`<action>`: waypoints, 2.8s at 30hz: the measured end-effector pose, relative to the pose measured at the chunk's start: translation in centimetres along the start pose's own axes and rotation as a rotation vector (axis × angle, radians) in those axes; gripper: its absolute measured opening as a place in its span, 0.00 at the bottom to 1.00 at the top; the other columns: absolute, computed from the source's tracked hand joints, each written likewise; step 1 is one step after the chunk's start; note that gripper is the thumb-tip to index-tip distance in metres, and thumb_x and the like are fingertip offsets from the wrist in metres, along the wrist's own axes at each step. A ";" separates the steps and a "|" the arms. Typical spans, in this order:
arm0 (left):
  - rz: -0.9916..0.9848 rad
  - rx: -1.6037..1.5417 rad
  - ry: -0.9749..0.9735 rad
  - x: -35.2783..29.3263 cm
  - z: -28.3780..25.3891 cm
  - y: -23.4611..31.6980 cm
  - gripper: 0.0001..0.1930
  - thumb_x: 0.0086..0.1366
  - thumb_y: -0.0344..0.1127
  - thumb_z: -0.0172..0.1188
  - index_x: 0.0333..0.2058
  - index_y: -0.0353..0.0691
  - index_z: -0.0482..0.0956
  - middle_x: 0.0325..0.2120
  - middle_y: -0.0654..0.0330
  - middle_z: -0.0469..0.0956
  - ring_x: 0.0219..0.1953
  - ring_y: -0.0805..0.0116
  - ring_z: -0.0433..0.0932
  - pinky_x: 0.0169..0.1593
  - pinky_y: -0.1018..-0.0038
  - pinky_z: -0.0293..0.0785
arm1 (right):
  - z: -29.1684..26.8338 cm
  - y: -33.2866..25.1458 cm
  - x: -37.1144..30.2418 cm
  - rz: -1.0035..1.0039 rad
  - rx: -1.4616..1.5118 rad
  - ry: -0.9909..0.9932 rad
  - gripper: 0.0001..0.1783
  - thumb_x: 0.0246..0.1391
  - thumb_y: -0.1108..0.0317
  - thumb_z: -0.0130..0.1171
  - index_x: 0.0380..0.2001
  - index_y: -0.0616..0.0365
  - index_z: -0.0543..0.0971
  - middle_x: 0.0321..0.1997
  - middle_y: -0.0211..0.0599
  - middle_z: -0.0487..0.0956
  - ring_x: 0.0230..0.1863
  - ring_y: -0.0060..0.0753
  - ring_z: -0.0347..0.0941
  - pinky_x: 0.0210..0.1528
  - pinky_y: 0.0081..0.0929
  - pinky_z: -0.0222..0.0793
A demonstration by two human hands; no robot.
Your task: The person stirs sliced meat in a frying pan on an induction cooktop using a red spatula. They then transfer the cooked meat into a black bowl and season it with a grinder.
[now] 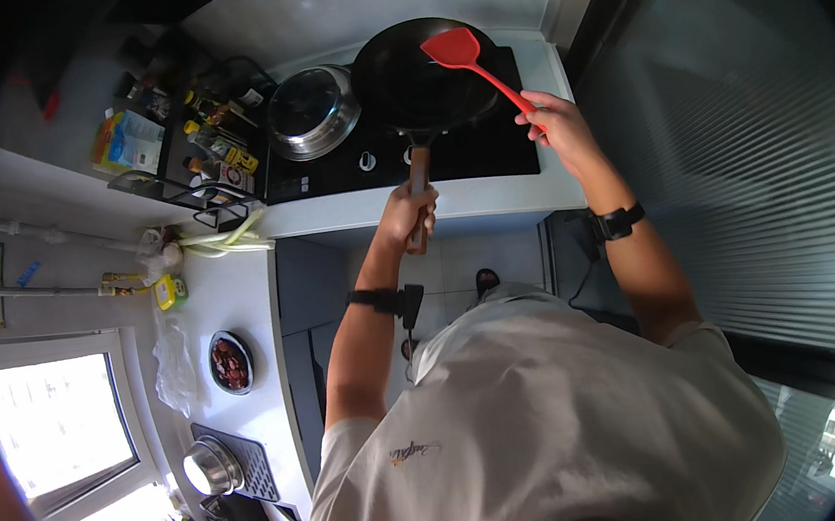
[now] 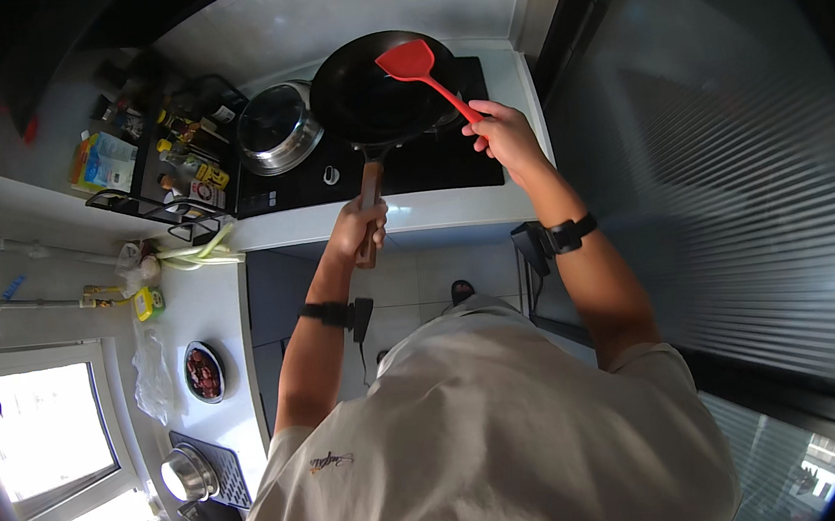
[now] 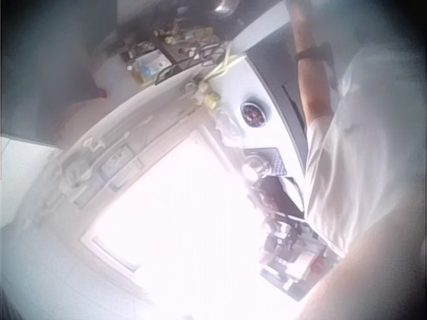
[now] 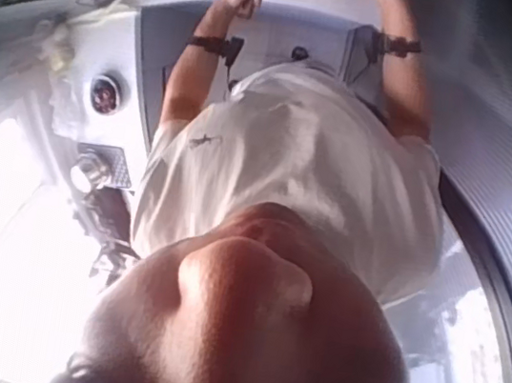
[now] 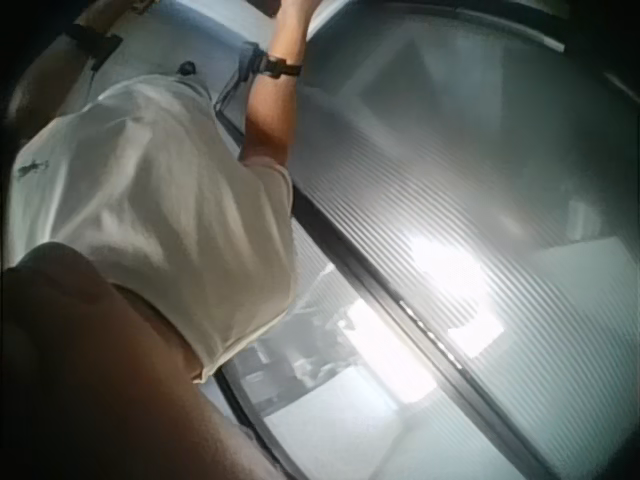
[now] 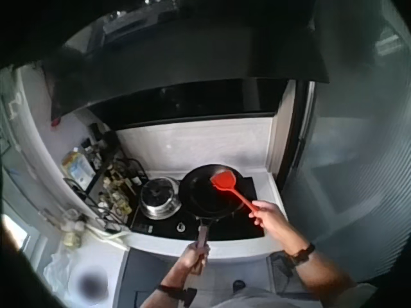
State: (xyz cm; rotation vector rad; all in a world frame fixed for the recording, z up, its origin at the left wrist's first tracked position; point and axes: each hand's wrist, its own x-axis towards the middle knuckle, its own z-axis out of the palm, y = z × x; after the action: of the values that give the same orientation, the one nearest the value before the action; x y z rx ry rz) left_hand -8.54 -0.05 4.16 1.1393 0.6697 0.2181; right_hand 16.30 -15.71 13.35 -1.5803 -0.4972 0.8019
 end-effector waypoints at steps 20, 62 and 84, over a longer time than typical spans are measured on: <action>-0.124 -0.005 -0.096 11.4 4.7 -1.7 0.07 0.65 0.31 0.59 0.38 0.39 0.70 0.20 0.64 0.70 0.16 0.72 0.70 0.20 0.72 0.69 | -0.2 7.4 12.1 0.182 -0.013 0.039 0.13 0.67 0.67 0.50 0.51 0.53 0.78 0.42 0.34 0.83 0.29 0.20 0.76 0.29 0.18 0.69; -0.278 0.017 1.213 -49.5 -24.2 -25.5 0.14 0.67 0.40 0.61 0.43 0.34 0.80 0.28 0.56 0.82 0.29 0.66 0.81 0.36 0.70 0.77 | 47.5 13.1 -18.5 -0.161 -0.527 -1.204 0.11 0.64 0.71 0.58 0.47 0.61 0.81 0.36 0.32 0.83 0.34 0.18 0.76 0.38 0.16 0.73; -0.275 -0.316 1.608 -45.7 -42.0 -22.4 0.14 0.67 0.36 0.60 0.48 0.35 0.79 0.33 0.59 0.81 0.27 0.73 0.79 0.30 0.76 0.76 | 75.5 27.7 -5.7 0.093 -0.758 -1.328 0.17 0.66 0.65 0.55 0.54 0.61 0.78 0.38 0.30 0.81 0.33 0.20 0.77 0.31 0.21 0.74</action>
State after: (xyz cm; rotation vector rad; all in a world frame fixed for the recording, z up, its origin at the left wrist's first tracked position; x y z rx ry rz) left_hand -73.19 0.42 -8.88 0.3443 2.0800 0.9980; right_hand -46.40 26.60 -14.50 -1.5176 -1.8459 1.8551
